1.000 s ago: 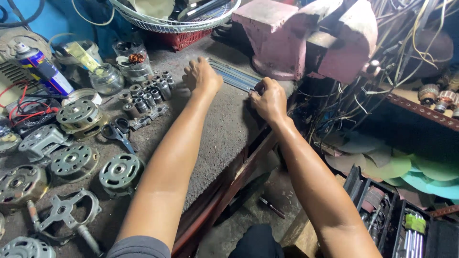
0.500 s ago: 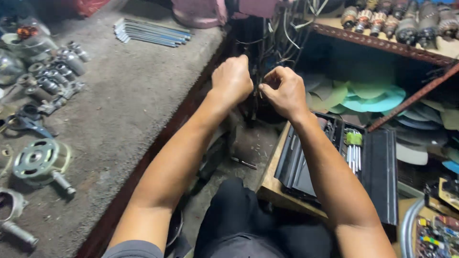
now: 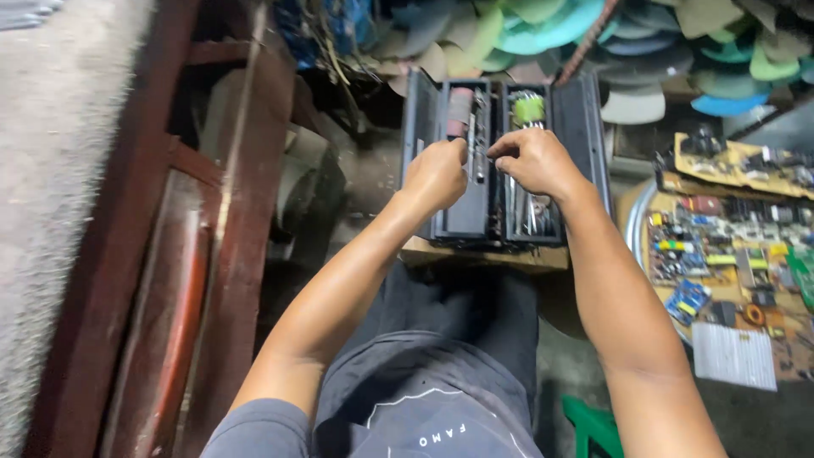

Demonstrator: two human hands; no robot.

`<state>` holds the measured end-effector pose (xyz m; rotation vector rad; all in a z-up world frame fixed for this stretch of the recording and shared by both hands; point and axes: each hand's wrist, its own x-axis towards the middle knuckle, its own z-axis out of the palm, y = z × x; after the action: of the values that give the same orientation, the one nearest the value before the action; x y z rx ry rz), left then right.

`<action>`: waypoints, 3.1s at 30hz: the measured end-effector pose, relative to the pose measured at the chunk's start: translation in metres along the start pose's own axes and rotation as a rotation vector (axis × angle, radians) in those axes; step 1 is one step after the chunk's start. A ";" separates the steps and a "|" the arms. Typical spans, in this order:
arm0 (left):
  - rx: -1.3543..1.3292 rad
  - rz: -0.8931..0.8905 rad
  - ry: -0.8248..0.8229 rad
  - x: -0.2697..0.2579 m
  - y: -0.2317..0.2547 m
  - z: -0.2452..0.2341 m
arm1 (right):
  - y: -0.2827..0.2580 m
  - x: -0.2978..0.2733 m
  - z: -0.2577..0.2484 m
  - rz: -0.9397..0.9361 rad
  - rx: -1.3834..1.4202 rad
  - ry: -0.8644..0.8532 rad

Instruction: Organizing Allen keys and other hand tools into a metal toolbox

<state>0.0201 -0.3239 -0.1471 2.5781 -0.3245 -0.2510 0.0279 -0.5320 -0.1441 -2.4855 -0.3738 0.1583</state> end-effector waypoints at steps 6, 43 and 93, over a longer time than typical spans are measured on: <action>0.018 0.068 -0.071 0.033 0.005 0.110 | 0.117 -0.022 0.042 0.299 -0.144 0.016; -0.018 0.287 0.299 0.060 0.002 0.197 | 0.080 -0.064 0.071 0.651 -0.004 0.220; -0.062 -0.761 0.730 -0.108 -0.346 -0.376 | -0.401 0.210 0.142 -0.718 -0.071 0.346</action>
<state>0.0698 0.1740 0.0016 2.4106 0.9101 0.4142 0.1082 -0.0797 -0.0263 -2.2266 -1.0887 -0.5735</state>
